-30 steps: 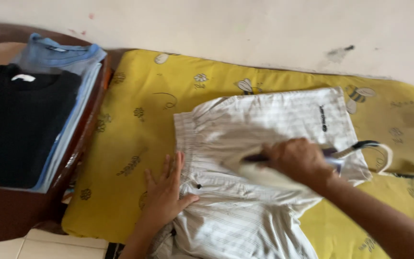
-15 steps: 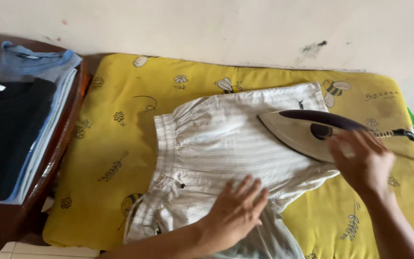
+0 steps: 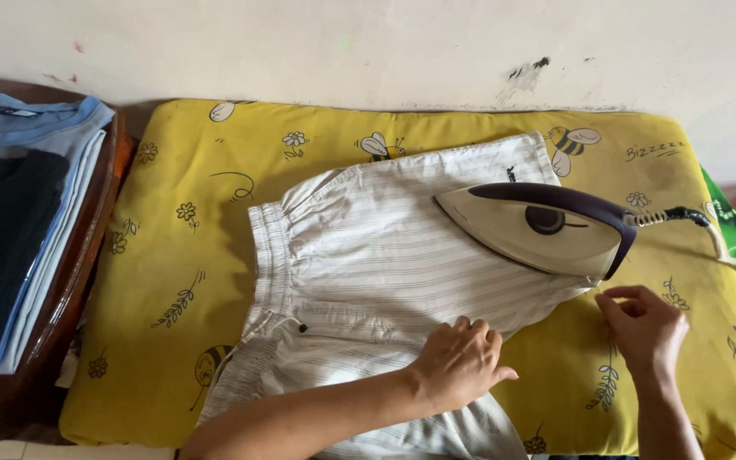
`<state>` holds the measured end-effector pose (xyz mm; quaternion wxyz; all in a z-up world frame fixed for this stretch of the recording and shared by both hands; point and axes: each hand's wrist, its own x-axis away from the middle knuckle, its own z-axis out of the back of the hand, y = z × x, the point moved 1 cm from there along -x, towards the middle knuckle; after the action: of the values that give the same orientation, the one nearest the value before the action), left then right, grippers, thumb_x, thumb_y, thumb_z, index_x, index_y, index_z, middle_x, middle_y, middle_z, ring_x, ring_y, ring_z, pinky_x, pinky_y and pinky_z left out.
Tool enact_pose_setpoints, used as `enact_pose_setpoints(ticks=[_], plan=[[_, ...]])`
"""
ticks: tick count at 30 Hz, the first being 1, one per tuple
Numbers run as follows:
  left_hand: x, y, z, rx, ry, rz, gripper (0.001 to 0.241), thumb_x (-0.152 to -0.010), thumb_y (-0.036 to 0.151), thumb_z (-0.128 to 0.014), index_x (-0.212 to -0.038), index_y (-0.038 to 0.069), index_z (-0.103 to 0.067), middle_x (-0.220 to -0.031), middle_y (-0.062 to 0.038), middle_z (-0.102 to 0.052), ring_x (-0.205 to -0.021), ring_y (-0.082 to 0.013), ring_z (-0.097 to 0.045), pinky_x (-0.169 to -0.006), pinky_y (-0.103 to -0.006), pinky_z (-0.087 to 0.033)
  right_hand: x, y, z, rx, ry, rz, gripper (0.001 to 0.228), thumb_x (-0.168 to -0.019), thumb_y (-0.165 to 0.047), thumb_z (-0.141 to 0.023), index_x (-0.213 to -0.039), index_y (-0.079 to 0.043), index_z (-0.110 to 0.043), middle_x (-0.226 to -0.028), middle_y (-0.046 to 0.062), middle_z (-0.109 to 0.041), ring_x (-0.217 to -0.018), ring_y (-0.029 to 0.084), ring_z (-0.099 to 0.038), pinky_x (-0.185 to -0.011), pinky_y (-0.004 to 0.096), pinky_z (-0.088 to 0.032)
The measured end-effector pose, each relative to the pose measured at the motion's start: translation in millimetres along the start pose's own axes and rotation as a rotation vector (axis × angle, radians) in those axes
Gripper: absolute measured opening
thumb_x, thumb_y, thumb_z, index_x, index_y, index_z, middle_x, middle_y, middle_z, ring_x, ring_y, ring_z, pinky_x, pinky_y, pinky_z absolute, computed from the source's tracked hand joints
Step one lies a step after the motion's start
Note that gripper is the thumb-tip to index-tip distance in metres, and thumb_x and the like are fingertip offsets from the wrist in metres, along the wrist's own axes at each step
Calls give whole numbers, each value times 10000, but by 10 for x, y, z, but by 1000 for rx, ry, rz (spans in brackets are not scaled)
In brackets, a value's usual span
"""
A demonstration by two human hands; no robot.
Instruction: The person irons a pair of light-colored striped shorts on a yellow patterned ironing board. They use a white electric iron to smooth the fabric, frequently adjusting and repositioning the shorts to reach different sections. A stack of folded clothes is visible to the left of the workspace.
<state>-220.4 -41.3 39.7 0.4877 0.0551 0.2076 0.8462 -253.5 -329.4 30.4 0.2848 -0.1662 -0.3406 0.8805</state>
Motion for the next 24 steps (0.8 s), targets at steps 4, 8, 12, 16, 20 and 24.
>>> enact_pose_setpoints(ticks=[4, 8, 12, 16, 20, 24], plan=[[22, -31, -126, -29, -53, 72, 520, -1036, 496, -561, -1120, -11, -642, -991, -183, -683, -791, -294, -652, -563, -396, -586, -144, 364, 35, 171, 391, 428, 186, -1037, -44, -925, -1137, -17, -771, -916, 89, -736, -675, 181, -658, -684, 300, -510], [62, -57, -156, -11, -25, 72, 192, -1040, 138, -604, -1138, -19, -654, -1031, -208, -686, -780, -287, -641, -508, -377, -577, -294, -758, 250, 420, 330, 766, 687, -895, -266, -925, -1463, 54, -708, -1520, 214, -635, -1401, 314, -593, -806, 414, -589], [79, -76, -306, -39, 63, 50, 137, -1000, 125, -683, -1048, -3, -686, -949, -164, -699, -763, -281, -630, -498, -383, -543, -811, -1006, 7, 809, 134, 695, 588, -931, -430, -727, -1477, -252, -603, -1351, -41, -680, -807, 307, -766, -533, 527, -583], [49, -81, -298, -73, 37, 42, 255, -1013, 242, -666, -1073, -5, -693, -959, -167, -680, -812, -303, -625, -544, -415, -530, -1241, -1047, -198, 649, 240, 924, 426, -1018, -475, -719, -1380, -252, -688, -1285, -20, -766, -714, 193, -715, -413, 336, -464], [50, -81, -288, 99, 24, 80, 280, -1014, 159, -667, -1216, -30, -627, -1065, -237, -672, -865, -375, -654, -577, -462, -598, -1040, -1174, -9, 424, 175, 710, 717, -956, -560, -695, -1498, -97, -619, -1553, 144, -500, -1180, 350, -635, -471, 469, -490], [21, -52, -230, -16, 27, 70, 376, -1025, 342, -682, -1169, -4, -662, -1020, -179, -697, -793, -298, -671, -549, -397, -593, -833, -468, 189, 487, 255, 766, 49, -960, -74, -766, -981, -117, -759, -1433, 105, -664, -715, 114, -606, -415, 268, -395]])
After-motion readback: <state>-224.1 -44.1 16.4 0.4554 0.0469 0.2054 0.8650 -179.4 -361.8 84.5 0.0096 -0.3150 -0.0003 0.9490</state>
